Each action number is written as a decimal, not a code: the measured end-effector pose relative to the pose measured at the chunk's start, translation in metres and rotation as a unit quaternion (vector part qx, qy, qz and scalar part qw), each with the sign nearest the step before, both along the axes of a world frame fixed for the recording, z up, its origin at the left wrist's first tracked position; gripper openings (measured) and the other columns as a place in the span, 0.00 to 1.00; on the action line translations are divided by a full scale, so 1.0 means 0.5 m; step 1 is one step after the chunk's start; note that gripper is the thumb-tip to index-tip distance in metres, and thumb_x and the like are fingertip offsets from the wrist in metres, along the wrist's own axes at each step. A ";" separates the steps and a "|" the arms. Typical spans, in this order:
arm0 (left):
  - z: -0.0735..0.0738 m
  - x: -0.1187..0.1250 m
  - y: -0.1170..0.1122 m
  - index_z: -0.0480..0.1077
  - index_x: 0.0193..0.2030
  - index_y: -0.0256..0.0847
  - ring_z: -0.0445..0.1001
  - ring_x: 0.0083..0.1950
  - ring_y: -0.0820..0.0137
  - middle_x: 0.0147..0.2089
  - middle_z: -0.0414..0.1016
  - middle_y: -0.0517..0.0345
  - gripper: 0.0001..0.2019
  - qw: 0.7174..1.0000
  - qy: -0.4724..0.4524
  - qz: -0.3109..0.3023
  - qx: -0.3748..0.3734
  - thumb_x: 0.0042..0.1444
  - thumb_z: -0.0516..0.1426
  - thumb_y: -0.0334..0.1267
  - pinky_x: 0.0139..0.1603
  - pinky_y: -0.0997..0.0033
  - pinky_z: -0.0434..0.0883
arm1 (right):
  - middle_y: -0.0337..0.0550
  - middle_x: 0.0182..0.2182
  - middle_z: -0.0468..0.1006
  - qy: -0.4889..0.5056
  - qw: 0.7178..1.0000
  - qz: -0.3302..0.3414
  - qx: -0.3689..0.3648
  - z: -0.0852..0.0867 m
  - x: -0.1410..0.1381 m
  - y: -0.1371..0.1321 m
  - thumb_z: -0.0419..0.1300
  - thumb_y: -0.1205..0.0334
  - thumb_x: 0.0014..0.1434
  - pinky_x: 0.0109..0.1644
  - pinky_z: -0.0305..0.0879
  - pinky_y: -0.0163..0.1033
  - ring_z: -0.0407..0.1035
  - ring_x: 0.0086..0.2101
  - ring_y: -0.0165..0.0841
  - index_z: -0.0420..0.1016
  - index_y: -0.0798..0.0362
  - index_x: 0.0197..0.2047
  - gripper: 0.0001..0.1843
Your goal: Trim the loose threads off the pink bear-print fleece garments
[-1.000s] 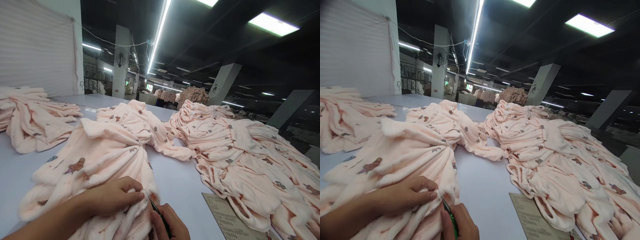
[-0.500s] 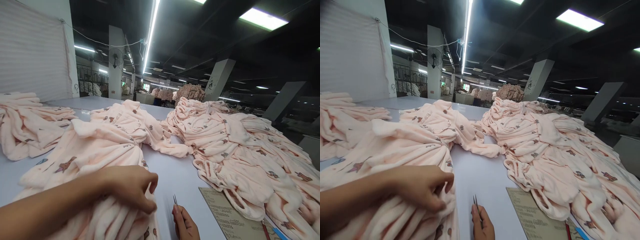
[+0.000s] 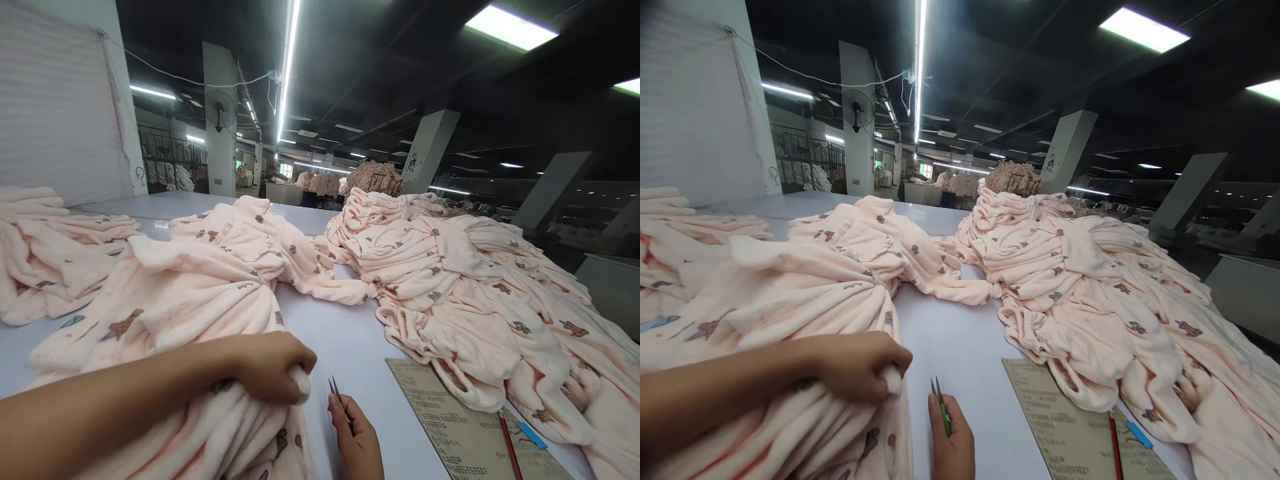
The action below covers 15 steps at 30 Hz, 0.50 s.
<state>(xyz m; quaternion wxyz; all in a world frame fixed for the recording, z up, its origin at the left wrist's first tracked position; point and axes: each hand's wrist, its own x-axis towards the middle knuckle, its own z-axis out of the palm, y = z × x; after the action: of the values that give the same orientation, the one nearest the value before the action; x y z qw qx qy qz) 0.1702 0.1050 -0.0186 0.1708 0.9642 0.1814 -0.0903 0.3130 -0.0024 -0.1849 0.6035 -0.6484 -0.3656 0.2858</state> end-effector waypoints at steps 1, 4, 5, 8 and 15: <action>0.019 -0.018 0.013 0.64 0.33 0.43 0.70 0.35 0.68 0.32 0.71 0.62 0.06 0.999 -0.025 0.014 -0.016 0.46 0.51 0.37 0.34 0.75 0.68 | 0.32 0.20 0.57 -0.003 1.000 -0.001 -0.003 -0.001 0.000 0.000 0.56 0.37 0.50 0.29 0.55 0.31 0.54 0.24 0.29 0.66 0.53 0.24 0.25; 0.089 -0.086 0.058 0.57 0.32 0.43 0.66 0.34 0.71 0.31 0.63 0.64 0.04 0.994 -0.079 0.079 -0.018 0.48 0.45 0.35 0.33 0.78 0.65 | 0.32 0.19 0.59 -0.012 1.000 -0.005 -0.014 -0.007 0.002 0.001 0.56 0.36 0.49 0.29 0.55 0.31 0.57 0.24 0.29 0.68 0.53 0.24 0.26; 0.113 -0.109 0.071 0.56 0.32 0.43 0.65 0.31 0.71 0.29 0.61 0.64 0.03 0.992 -0.080 0.100 -0.012 0.50 0.43 0.35 0.31 0.77 0.64 | 0.32 0.19 0.60 -0.015 1.000 -0.006 -0.018 -0.009 0.002 0.002 0.56 0.36 0.49 0.29 0.55 0.31 0.57 0.24 0.30 0.68 0.53 0.24 0.26; 0.151 -0.152 0.084 0.59 0.27 0.42 0.63 0.26 0.70 0.24 0.62 0.62 0.06 0.989 -0.031 0.140 0.018 0.50 0.44 0.36 0.27 0.74 0.62 | 0.33 0.19 0.63 -0.028 0.999 -0.009 -0.023 -0.015 0.000 0.003 0.56 0.36 0.48 0.29 0.56 0.31 0.59 0.24 0.31 0.69 0.53 0.24 0.26; 0.020 -0.080 -0.025 0.68 0.20 0.38 0.68 0.27 0.59 0.21 0.70 0.48 0.04 0.984 0.038 0.103 0.140 0.42 0.55 0.33 0.30 0.61 0.61 | 0.33 0.18 0.65 -0.072 0.996 -0.019 -0.039 -0.015 -0.003 0.000 0.57 0.36 0.48 0.29 0.58 0.31 0.62 0.23 0.32 0.70 0.53 0.24 0.25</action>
<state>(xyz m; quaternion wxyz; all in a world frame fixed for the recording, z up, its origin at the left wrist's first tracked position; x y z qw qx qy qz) 0.1303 0.0926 -0.0088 0.0358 0.9507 0.2965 -0.0829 0.3115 -0.0025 -0.1924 0.5556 -0.6969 -0.3843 0.2409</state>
